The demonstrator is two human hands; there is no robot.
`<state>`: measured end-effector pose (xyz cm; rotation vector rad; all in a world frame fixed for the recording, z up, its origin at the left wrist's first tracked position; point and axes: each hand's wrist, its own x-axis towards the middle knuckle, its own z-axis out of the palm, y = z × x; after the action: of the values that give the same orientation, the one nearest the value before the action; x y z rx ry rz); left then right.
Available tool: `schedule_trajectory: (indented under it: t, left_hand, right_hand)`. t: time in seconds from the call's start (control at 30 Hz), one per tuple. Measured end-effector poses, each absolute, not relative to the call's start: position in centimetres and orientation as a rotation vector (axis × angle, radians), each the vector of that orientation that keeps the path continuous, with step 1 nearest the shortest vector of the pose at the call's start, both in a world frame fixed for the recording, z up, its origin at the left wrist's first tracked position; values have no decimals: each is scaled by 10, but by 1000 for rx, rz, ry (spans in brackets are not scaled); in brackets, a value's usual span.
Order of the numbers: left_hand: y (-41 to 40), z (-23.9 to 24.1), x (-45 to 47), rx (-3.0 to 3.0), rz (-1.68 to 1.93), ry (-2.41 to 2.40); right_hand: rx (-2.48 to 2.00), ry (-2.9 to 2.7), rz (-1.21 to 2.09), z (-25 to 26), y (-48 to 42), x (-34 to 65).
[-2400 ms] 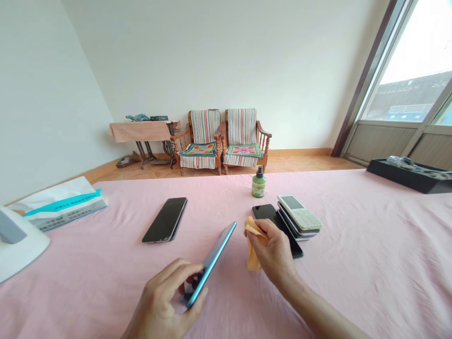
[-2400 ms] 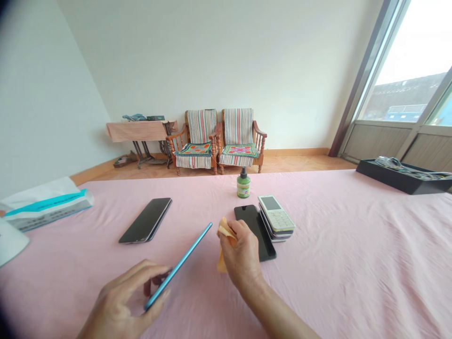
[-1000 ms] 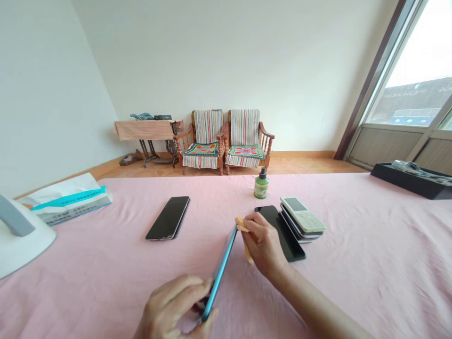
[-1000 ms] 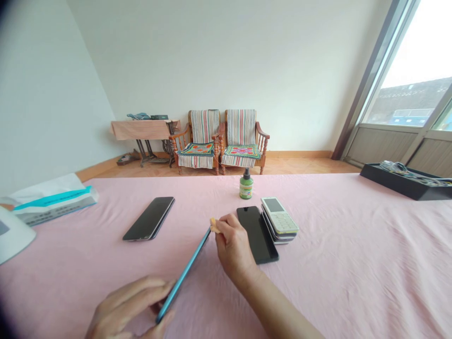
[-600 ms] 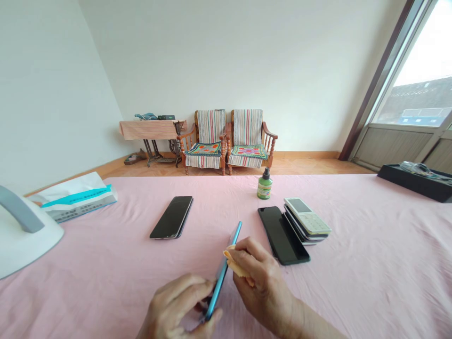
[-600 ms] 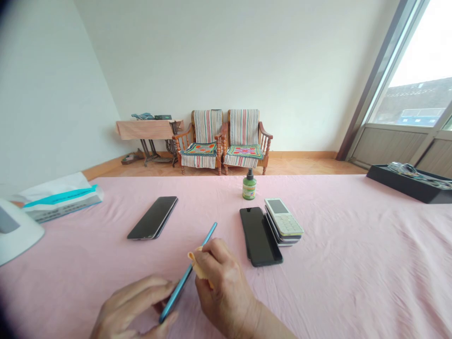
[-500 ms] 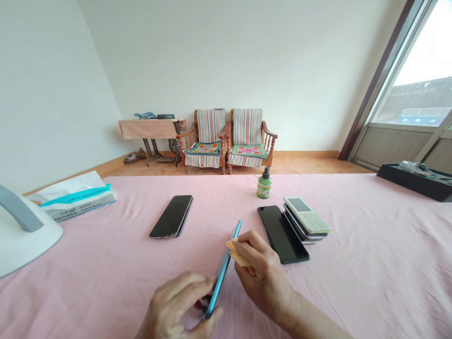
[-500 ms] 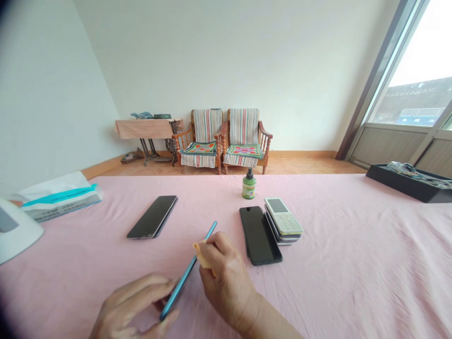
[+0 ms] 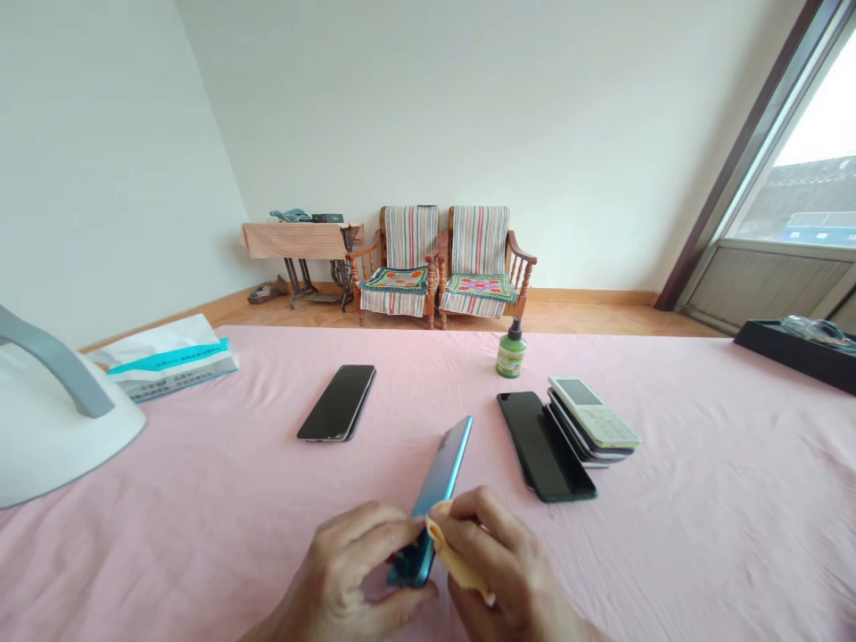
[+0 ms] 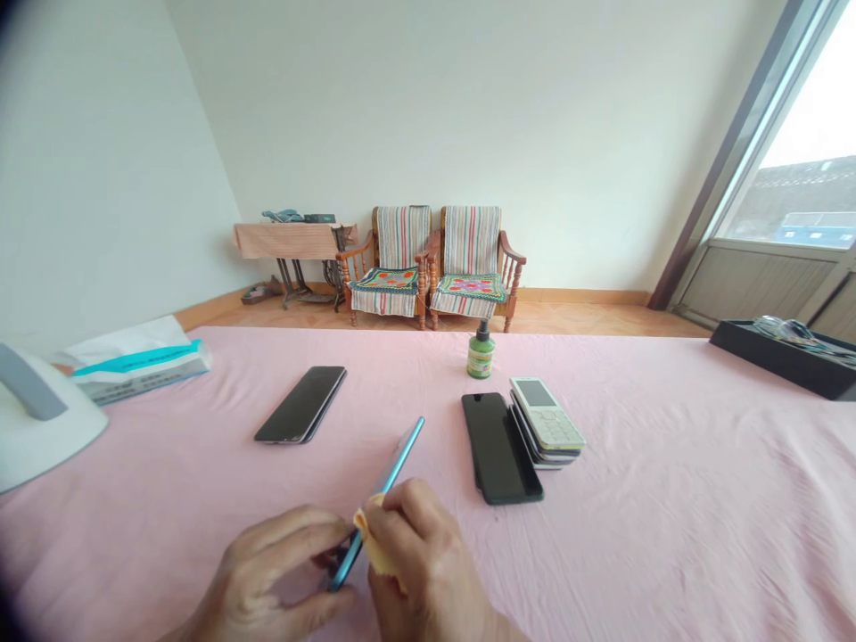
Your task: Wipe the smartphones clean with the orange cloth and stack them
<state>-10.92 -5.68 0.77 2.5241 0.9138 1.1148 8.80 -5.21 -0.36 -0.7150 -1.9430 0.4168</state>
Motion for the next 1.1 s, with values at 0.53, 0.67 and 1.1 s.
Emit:
schedule_trajectory:
  t: [0.53, 0.67, 1.1]
  left_hand:
    - [-58, 12, -103, 2526, 1169, 996]
    - [-58, 13, -102, 2528, 1184, 989]
    - [-59, 11, -102, 2576, 1299, 1019]
  right_hand:
    - [-599, -2060, 265, -5, -56, 85]
    - [-637, -2016, 260, -6, -57, 85]
    - [-807, -1924, 341, -2, -39, 88]
